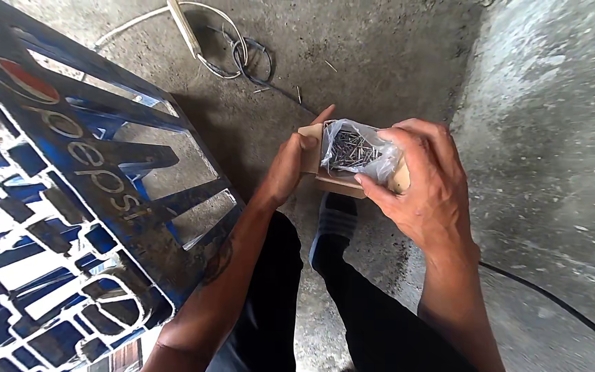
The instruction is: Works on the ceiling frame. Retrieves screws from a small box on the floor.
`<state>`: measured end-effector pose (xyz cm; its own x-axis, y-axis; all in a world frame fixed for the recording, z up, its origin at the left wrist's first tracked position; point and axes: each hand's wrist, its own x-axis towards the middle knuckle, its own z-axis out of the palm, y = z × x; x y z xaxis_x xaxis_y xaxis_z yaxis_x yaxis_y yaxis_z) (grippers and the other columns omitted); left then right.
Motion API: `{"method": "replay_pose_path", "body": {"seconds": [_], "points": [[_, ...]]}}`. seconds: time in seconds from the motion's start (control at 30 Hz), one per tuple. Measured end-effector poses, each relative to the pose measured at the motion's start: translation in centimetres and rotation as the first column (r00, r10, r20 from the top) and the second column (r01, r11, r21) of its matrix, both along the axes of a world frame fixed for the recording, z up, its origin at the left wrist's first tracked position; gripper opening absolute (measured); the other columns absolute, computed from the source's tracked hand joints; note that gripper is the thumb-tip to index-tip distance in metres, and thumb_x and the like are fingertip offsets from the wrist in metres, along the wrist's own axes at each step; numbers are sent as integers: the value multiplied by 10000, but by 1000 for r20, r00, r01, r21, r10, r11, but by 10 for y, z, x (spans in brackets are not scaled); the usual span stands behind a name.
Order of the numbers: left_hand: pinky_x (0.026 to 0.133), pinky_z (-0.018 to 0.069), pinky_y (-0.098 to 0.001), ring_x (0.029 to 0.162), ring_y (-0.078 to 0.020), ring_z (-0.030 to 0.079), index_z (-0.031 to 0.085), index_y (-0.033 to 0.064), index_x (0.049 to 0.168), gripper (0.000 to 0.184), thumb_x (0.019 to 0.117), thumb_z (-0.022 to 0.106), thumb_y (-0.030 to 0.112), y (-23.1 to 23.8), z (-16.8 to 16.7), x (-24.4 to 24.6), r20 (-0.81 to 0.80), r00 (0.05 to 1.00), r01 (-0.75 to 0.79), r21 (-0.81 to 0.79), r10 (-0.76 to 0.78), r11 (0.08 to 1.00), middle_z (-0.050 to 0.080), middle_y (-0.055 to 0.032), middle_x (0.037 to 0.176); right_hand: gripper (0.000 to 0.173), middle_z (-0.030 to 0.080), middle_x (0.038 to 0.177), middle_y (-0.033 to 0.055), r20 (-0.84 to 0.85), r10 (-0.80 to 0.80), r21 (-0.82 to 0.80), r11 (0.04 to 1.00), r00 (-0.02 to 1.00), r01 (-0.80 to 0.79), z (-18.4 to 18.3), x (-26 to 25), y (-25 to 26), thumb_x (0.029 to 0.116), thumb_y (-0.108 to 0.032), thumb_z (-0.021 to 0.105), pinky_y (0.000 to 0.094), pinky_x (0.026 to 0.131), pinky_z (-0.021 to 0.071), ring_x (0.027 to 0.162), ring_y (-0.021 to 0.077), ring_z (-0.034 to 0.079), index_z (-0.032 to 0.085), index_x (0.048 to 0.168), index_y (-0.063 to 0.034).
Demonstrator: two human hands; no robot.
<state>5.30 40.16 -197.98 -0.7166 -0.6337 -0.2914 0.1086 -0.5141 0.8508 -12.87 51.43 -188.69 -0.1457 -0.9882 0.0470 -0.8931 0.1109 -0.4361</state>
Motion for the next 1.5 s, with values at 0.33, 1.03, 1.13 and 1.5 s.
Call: {"method": "replay_pose_path", "body": {"seconds": [0.33,1.03,1.13,1.5], "points": [[1042,526,-434,1309,-197,575,355,122,1607,618,1015,222,238,2,2,3,2,1000,12,79,-13,997,508,-73,1543,588,582,1371,146,49,24,33,999,998,-26,2,-2,3,880,-436,769,473,1031,471,1270,291,560,626,1330,-86],[1092,453,-338,1265,-134,571,612,87,1424,472,1063,328,197,48,25,23,97,946,315,-35,-310,949,619,-96,1387,243,654,1129,258,84,-136,429,899,987,87,-201,-82,-92,1037,-161,585,591,938,527,1068,422,656,654,1115,58],[1116,442,-343,1293,-137,563,613,68,1416,477,1068,310,189,44,21,27,58,953,301,-51,-298,952,610,-100,1416,276,700,1075,211,260,-149,429,903,954,24,-186,-51,-83,1043,-169,573,544,905,567,984,344,702,633,1243,10],[1043,497,-299,1179,-75,614,651,10,1301,452,1052,311,176,47,22,37,45,977,209,10,-209,978,651,-65,1328,322,608,1184,256,-32,-35,217,975,999,41,-212,-12,-78,1029,-61,527,537,911,553,1093,426,630,628,1323,23]]}}
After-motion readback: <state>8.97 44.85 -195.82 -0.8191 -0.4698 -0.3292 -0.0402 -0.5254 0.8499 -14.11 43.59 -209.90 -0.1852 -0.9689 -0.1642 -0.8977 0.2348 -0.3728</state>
